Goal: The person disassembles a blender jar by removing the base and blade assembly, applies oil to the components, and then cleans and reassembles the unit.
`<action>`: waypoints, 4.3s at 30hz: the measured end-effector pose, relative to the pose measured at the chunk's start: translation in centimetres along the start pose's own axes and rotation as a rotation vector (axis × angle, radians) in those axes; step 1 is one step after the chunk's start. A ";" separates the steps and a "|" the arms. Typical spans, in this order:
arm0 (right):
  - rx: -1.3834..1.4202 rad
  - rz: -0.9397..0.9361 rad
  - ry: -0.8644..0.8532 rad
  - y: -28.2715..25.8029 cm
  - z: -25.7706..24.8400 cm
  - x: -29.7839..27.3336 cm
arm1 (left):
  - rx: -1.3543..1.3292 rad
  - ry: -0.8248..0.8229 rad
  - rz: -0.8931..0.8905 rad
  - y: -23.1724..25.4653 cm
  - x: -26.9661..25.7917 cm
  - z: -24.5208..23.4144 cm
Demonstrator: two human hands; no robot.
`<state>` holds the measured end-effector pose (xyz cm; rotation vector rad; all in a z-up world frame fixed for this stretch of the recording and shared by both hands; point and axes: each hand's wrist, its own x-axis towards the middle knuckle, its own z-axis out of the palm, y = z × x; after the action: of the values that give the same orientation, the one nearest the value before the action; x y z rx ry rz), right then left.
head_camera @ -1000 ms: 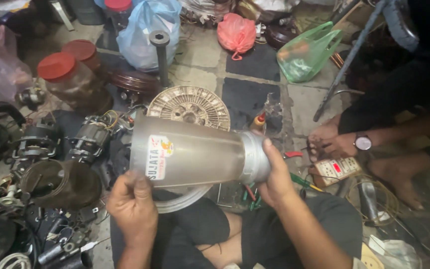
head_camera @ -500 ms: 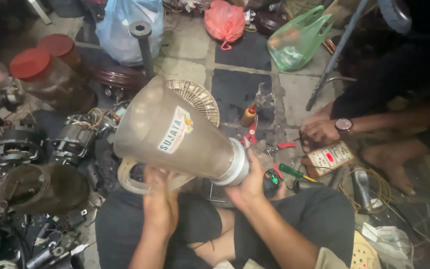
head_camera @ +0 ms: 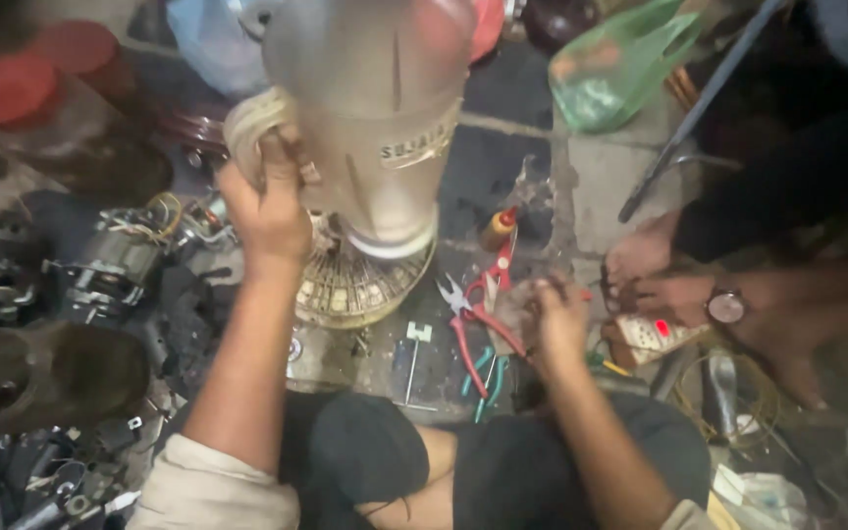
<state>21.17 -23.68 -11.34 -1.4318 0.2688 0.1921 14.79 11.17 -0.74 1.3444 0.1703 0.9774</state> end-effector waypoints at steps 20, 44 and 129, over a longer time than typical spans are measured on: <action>-1.711 -0.211 -0.418 5.7 3.1 -5.5 | 0.230 0.068 -0.147 -7.1 -0.7 -0.5; -0.972 -0.752 -0.410 -2.5 2.9 -5.3 | 0.852 -0.356 -0.056 -4.6 -2.7 -0.3; -0.722 -0.579 -0.326 -1.5 12.5 -6.1 | 0.992 -0.313 0.011 -5.7 -3.6 0.4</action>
<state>16.63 -11.29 -6.65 -2.0912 -0.5383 0.0385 15.64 8.95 -7.03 2.3812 0.4437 0.6741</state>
